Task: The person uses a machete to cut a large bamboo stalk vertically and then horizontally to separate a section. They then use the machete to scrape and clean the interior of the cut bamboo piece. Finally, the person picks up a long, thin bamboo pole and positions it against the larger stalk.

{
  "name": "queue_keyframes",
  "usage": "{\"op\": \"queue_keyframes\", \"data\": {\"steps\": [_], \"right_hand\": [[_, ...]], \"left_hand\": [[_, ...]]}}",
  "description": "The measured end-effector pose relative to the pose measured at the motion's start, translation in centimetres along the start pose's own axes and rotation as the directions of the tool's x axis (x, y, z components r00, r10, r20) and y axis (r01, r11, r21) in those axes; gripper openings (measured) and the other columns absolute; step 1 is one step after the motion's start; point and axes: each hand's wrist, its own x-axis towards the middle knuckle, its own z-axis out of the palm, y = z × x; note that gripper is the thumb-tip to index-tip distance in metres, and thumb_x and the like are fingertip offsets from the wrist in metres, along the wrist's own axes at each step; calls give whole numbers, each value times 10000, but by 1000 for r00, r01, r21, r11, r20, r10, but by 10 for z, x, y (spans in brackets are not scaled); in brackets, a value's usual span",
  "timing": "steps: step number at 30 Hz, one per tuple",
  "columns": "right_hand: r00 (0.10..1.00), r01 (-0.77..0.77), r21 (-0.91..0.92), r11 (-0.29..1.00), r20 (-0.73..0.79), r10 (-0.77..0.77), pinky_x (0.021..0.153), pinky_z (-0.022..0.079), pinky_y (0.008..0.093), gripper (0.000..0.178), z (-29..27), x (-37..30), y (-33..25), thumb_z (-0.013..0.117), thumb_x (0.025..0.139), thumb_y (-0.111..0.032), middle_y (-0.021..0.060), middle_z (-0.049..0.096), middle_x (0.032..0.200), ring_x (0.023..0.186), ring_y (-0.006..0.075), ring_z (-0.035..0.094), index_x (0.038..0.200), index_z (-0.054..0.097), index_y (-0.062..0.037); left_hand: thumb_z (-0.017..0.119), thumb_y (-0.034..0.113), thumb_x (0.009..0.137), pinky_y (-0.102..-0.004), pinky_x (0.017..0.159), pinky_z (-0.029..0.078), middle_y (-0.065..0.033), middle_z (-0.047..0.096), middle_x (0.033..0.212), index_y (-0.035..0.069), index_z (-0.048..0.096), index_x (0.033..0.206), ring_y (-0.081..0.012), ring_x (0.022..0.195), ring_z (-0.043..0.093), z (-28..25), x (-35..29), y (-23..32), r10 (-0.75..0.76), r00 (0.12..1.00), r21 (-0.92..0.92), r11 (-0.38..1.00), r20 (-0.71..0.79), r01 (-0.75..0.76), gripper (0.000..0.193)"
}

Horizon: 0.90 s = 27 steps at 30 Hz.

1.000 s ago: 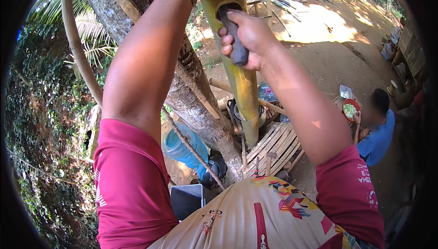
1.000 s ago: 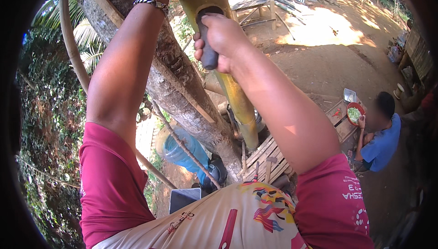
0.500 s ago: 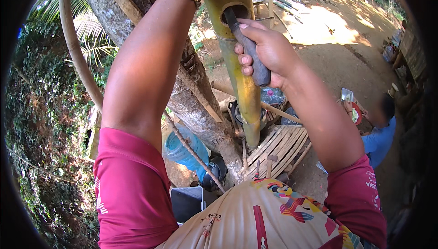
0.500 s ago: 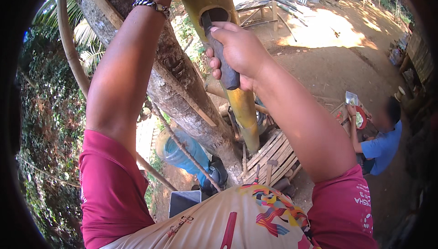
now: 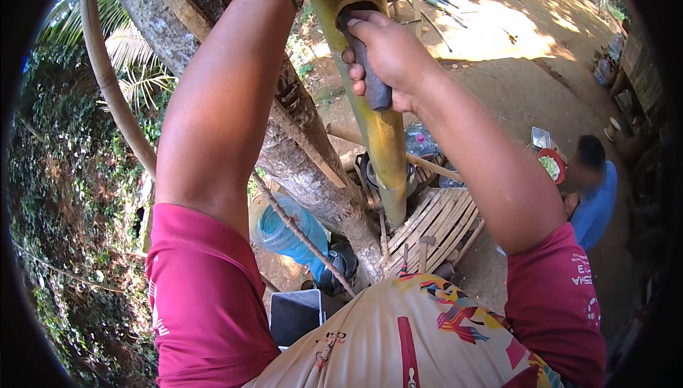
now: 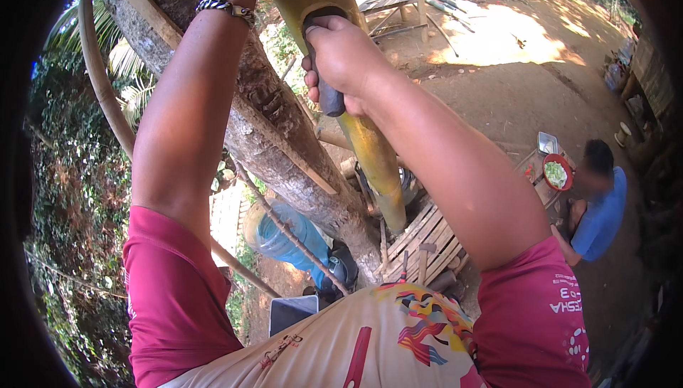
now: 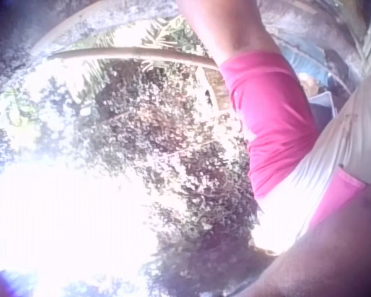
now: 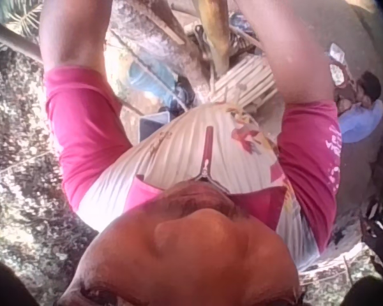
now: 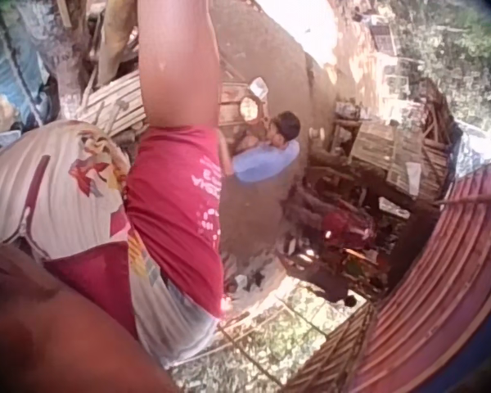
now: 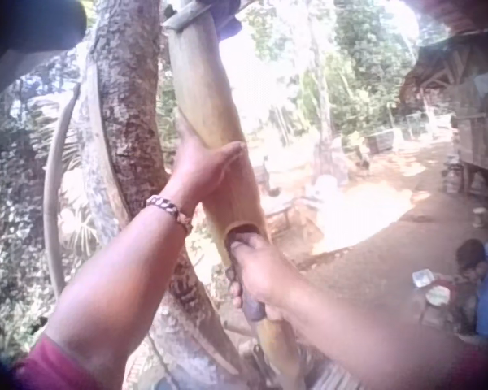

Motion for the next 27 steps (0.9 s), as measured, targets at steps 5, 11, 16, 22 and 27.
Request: {"op": "queue_keyframes", "data": {"steps": [5, 11, 16, 22, 27], "right_hand": [[989, -88, -78, 993, 114, 97, 500, 457, 274, 442, -16, -28, -3, 479, 1044, -263, 39, 517, 825, 586, 97, 485, 1450, 395, -111], [999, -32, -86, 996, 41, 36, 488, 453, 262, 428, -8, -9, -3, 469, 1048, -259, 37, 516, 810, 585, 98, 490, 1443, 423, -99], [995, -66, -190, 979, 64, 79, 471, 456, 266, 430, -17, -32, -6, 466, 1050, -258, 37, 531, 818, 570, 96, 498, 1447, 425, -98], [998, -43, -229, 972, 41, 54, 480, 462, 269, 441, -3, 1, -14, 469, 1043, -249, 36, 528, 809, 591, 100, 504, 1455, 410, -101], [997, -52, -200, 978, 44, 62, 480, 458, 267, 441, -5, -21, 0, 476, 1040, -253, 33, 517, 800, 587, 97, 488, 1446, 417, -92]], "left_hand": [[856, 150, 763, -418, 989, 545, -336, 419, 1411, -41, 14, 1545, -393, 1245, 550, -7, -1, -15, 127, 990, 51, 991, -66, -124, 1165], [861, 160, 754, -409, 1009, 529, -334, 406, 1424, -52, 15, 1544, -402, 1258, 535, 0, -3, -1, 63, 998, -3, 998, -30, -64, 1177], [869, 174, 745, -410, 1078, 474, -334, 391, 1443, -49, 18, 1549, -414, 1308, 487, -6, -2, -11, 122, 989, 107, 988, -87, -113, 1192], [863, 176, 750, -409, 1101, 449, -342, 342, 1484, -33, -22, 1564, -408, 1343, 453, 2, 3, -7, 77, 994, 80, 994, -83, -71, 1221], [862, 183, 744, -410, 1124, 421, -343, 314, 1509, -44, -18, 1562, -418, 1363, 432, -1, -1, -17, 174, 979, 102, 981, -105, -164, 1223]]}}
